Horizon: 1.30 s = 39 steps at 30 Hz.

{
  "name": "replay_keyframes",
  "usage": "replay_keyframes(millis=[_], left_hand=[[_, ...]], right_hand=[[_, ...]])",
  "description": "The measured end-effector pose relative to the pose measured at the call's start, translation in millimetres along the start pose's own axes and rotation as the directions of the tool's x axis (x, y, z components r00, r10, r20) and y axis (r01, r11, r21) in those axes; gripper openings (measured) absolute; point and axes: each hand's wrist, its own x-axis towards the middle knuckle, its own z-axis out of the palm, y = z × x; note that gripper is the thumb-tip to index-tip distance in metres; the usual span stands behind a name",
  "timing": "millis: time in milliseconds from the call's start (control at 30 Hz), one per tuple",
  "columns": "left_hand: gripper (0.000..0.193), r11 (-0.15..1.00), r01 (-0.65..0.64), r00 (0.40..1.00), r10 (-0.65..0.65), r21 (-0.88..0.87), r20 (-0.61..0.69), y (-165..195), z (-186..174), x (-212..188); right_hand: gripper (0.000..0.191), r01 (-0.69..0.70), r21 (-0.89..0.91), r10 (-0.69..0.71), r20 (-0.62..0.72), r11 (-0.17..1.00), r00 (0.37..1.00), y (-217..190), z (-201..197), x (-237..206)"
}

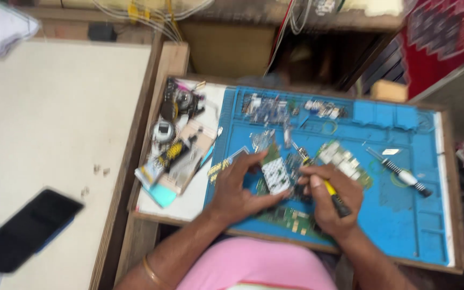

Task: The person sits at a repair bench and uses a yellow-handled screwdriver to unscrew and pry components from several phone motherboards, working on one board at a time on a blue silicone mat, then moves to a larger main board and continues unscrewing and lifting parts from it.

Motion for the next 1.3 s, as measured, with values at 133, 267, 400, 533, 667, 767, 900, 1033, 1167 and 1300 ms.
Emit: replay_keyframes(millis=[133, 267, 400, 533, 667, 767, 900, 1033, 1167, 1300], left_hand=[[0.083, 0.994, -0.104, 0.995, 0.104, -0.021, 0.006, 17, 2, 7], [0.087, 0.982, -0.166, 0.986, 0.162, 0.09, 0.046, 32, 4, -1], [0.091, 0.952, -0.194, 0.98, 0.179, 0.238, 0.085, 44, -17, -8], [0.064, 0.835, 0.107, 0.99, -0.142, 0.539, 0.024, 55, -91, 1], [0.044, 0.415, 0.17, 0.931, -0.366, 0.894, -0.007, 74, -207, 4], [0.045, -0.038, 0.242, 0.732, -0.649, 0.97, -0.208, 94, -275, -19], [0.053, -0.32, 0.312, 0.467, -0.768, 0.895, -0.438, 107, -323, -50], [0.049, -0.292, 0.398, 0.309, -0.85, 0.87, -0.427, 99, -348, -59], [0.037, -0.159, 0.483, 0.349, -0.867, 0.861, -0.356, 94, -356, -66], [0.032, -0.116, 0.47, 0.406, -0.852, 0.875, -0.331, 94, -354, -70]], right_hand=[[0.019, -0.061, 0.021, 0.058, 0.123, 0.998, 0.991, -1, -2, 5], [0.018, -0.259, 0.125, 0.226, 0.229, 0.958, 0.947, 4, -4, -2], [0.018, -0.279, 0.131, 0.243, 0.238, 0.951, 0.94, 8, -19, -8], [0.018, -0.237, 0.025, 0.23, 0.168, 0.971, 0.959, 15, -48, -16], [0.015, -0.224, -0.059, 0.229, 0.092, 0.973, 0.969, 29, -75, -28], [0.016, -0.209, -0.058, 0.211, 0.033, 0.976, 0.977, 35, -83, -38], [0.019, -0.222, -0.076, 0.226, 0.044, 0.972, 0.973, 33, -75, -40], [0.019, -0.179, -0.066, 0.182, 0.039, 0.982, 0.983, 23, -63, -39], [0.019, -0.194, -0.07, 0.197, 0.039, 0.979, 0.98, 22, -61, -42], [0.02, -0.185, -0.117, 0.193, 0.065, 0.976, 0.979, 27, -62, -44]])
